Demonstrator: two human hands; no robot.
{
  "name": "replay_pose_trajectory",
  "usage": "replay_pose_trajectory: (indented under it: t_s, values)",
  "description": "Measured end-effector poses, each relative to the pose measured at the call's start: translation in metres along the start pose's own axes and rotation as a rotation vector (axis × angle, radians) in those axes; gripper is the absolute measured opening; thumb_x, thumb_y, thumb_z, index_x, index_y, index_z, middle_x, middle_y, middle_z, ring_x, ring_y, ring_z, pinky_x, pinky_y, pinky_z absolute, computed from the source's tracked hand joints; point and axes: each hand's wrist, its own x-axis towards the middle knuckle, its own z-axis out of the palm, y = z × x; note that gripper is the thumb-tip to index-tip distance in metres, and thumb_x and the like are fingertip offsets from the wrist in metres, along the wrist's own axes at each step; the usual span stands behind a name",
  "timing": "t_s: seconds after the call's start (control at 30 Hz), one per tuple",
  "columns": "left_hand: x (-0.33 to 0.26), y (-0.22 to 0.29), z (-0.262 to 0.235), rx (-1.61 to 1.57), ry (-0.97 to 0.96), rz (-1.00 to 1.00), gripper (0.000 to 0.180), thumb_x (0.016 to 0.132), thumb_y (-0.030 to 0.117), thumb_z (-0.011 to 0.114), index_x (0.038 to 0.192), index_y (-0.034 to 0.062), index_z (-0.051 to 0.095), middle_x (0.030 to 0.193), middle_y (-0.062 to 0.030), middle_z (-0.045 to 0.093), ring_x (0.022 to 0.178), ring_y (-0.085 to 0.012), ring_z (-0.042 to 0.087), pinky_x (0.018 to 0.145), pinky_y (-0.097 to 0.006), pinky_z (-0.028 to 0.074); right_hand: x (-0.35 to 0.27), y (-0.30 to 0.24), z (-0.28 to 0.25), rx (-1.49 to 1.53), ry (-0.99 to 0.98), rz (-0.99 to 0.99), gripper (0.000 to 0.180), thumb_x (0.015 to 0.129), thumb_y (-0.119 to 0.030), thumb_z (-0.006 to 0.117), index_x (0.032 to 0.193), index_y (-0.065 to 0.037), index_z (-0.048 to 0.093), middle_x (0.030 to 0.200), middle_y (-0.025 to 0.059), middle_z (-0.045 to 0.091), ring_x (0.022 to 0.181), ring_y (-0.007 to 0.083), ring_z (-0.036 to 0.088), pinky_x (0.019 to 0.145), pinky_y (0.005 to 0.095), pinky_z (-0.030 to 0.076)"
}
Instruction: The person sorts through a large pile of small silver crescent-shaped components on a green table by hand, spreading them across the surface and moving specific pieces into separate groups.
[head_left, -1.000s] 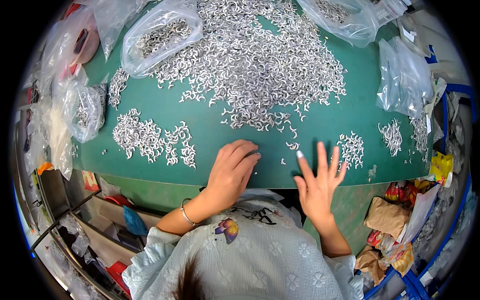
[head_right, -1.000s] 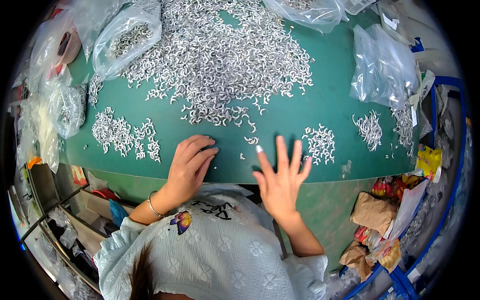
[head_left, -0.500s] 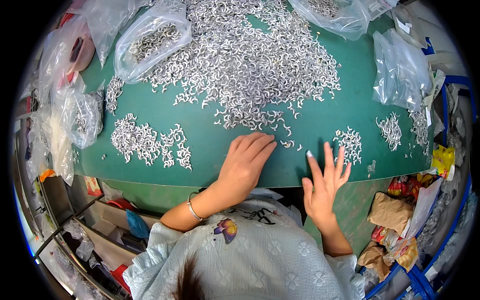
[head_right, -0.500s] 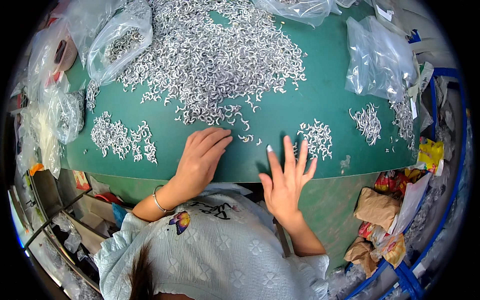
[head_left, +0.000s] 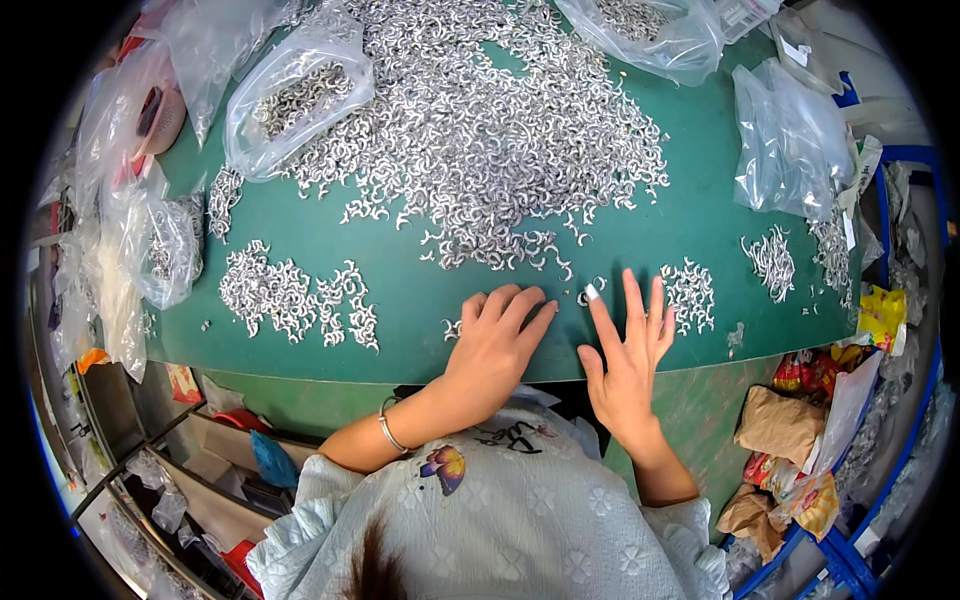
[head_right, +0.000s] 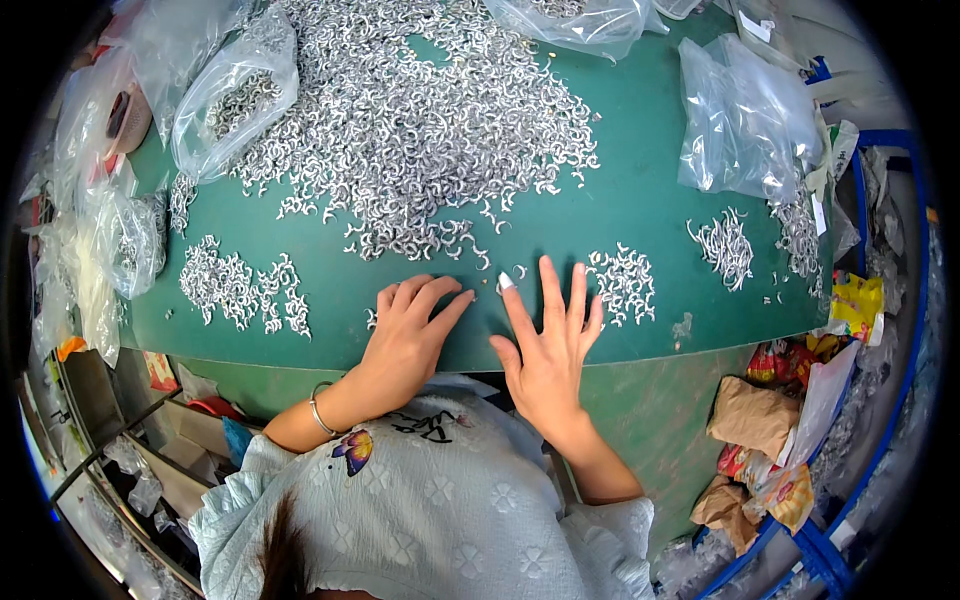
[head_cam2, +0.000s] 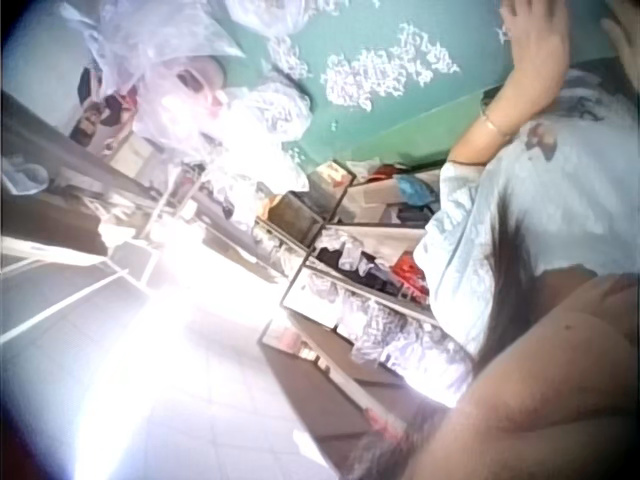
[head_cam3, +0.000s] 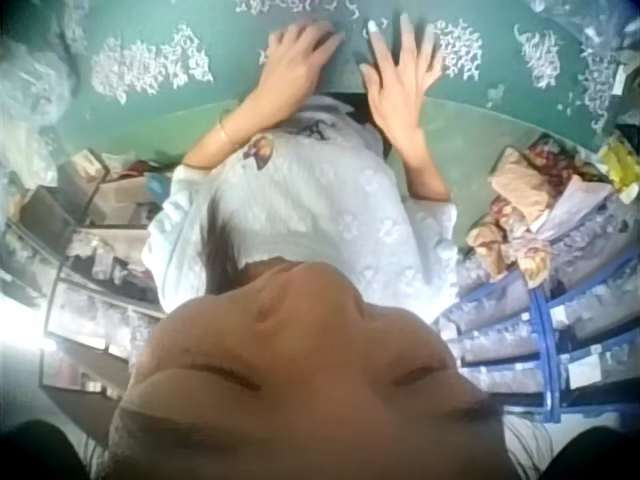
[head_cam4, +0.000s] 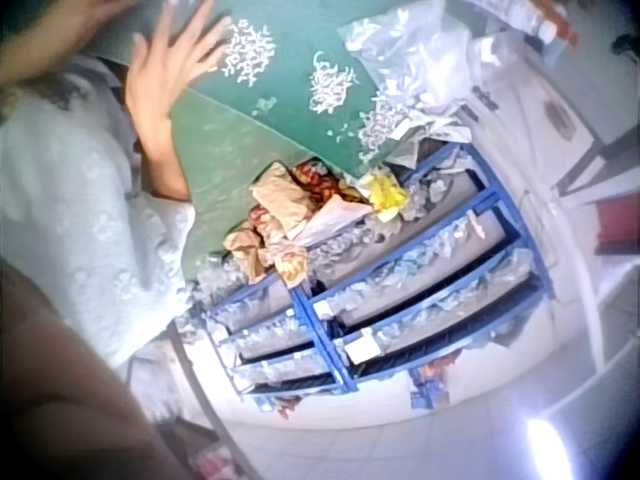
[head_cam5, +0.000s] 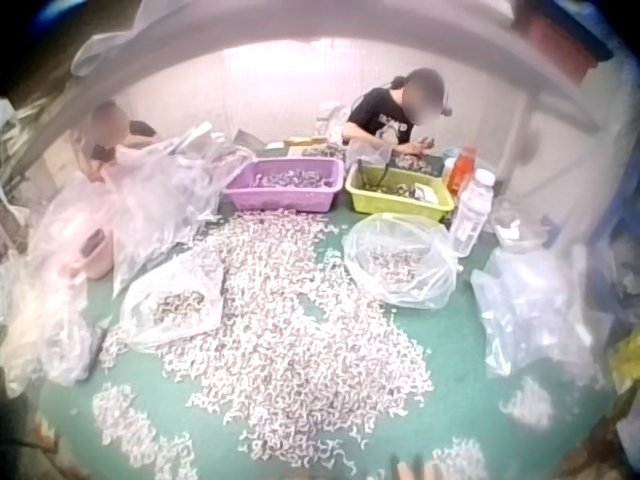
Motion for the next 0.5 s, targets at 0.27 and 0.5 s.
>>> replay_pose_trajectory:
  t_s: [0.27, 0.5]
  values:
    - [0.003, 0.013, 0.003, -0.196, 0.031, -0.001, 0.052, 0.072, -0.005, 0.055, 0.124, -0.0028, 0.056, 0.126, -0.0135, 0.055, 0.113, -0.0307, 0.052, 0.093, -0.042, 0.037, -0.004, 0.002, -0.001, 0.038, -0.064, -0.025, 0.045, 0.085, -0.023, 0.067, 0.13, -0.019, 0.062, 0.156, 0.0188, 0.026, 0.144, 0.0484, 0.016, 0.109, 0.0663, 0.009]
    - [0.018, 0.002, -0.003, -0.045, 0.061, 0.02, 0.056, 0.07, -0.009, 0.055, 0.125, -0.0003, 0.057, 0.133, -0.0116, 0.054, 0.117, -0.0294, 0.052, 0.09, -0.042, 0.037, -0.015, 0.005, 0.0, -0.037, -0.065, -0.021, 0.044, 0.082, -0.029, 0.07, 0.125, -0.021, 0.065, 0.155, 0.0151, 0.03, 0.144, 0.046, 0.017, 0.108, 0.0675, 0.01]
